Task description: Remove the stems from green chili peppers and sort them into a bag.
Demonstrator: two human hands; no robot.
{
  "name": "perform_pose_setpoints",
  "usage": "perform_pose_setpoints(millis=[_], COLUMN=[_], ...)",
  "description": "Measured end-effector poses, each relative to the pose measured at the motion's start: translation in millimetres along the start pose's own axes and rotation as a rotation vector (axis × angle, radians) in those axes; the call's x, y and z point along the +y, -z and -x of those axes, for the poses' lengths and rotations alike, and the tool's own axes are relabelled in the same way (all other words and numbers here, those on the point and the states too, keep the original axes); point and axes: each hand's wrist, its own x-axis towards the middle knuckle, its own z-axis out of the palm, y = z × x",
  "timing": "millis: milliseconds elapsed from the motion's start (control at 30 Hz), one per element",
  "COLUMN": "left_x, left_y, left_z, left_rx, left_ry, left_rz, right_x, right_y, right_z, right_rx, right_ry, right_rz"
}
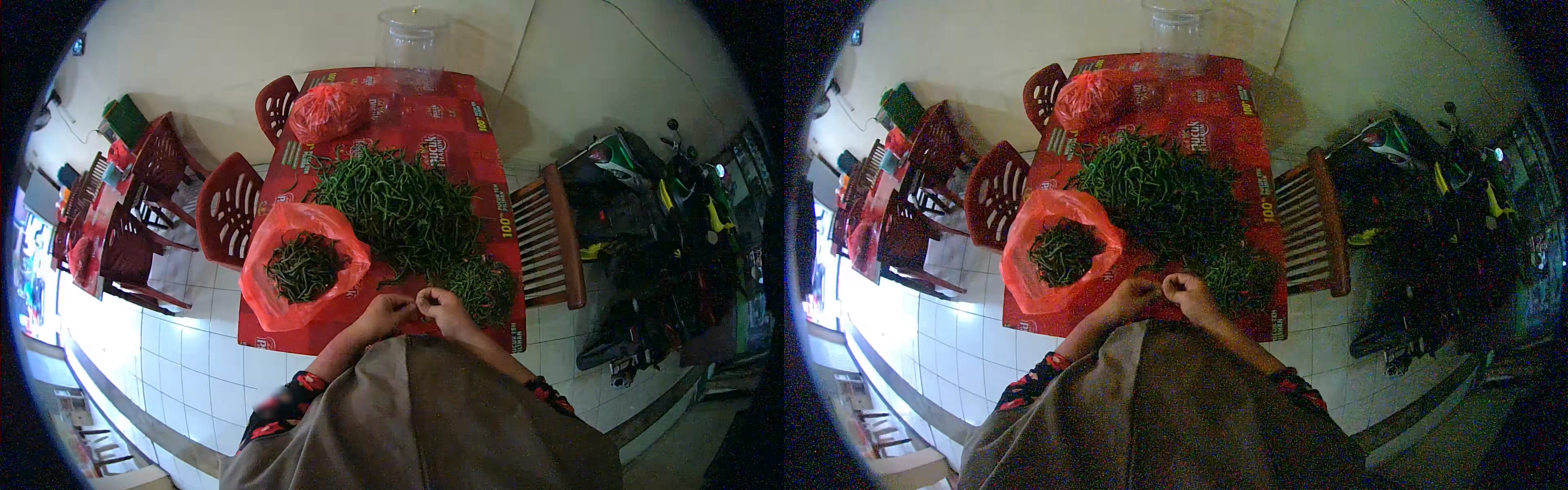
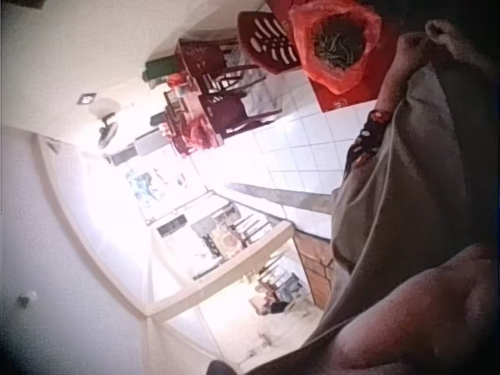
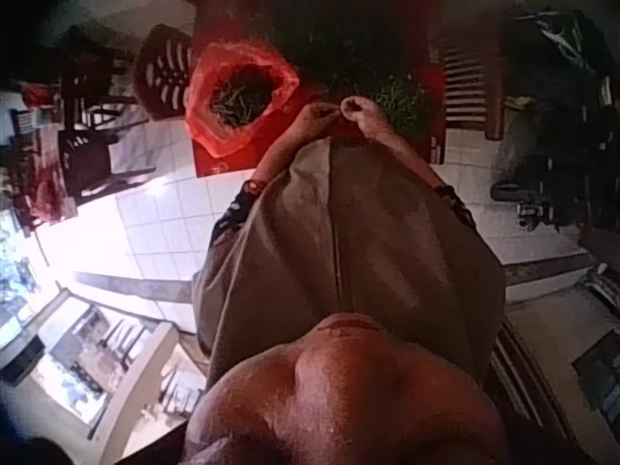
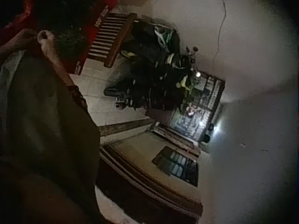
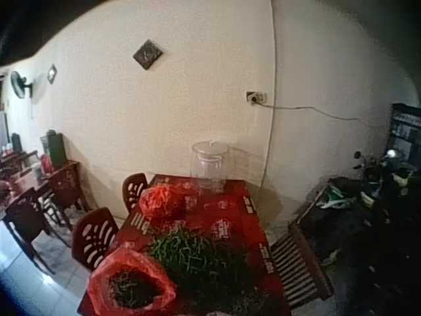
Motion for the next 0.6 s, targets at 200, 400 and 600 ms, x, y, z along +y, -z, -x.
perform_pose_setpoints(millis=[200,400,600], left_x=[-33,-22,-4], left_y=[16,96,132], left_z=[4,21,47], left_rx=[0.067,0.594,0.805], left_ry=[0.003,-0.014,-0.173], left_rz=[-0.107,0.212,0.551], right_x=[16,34,68], right_y=[32,26,-45], right_z=[-5,-35,-63], right_rx=[-0.219,0.293,-0.054], right_ry=[-0.335,0.065,0.095], right_rz=[-0.018,1.226,1.069])
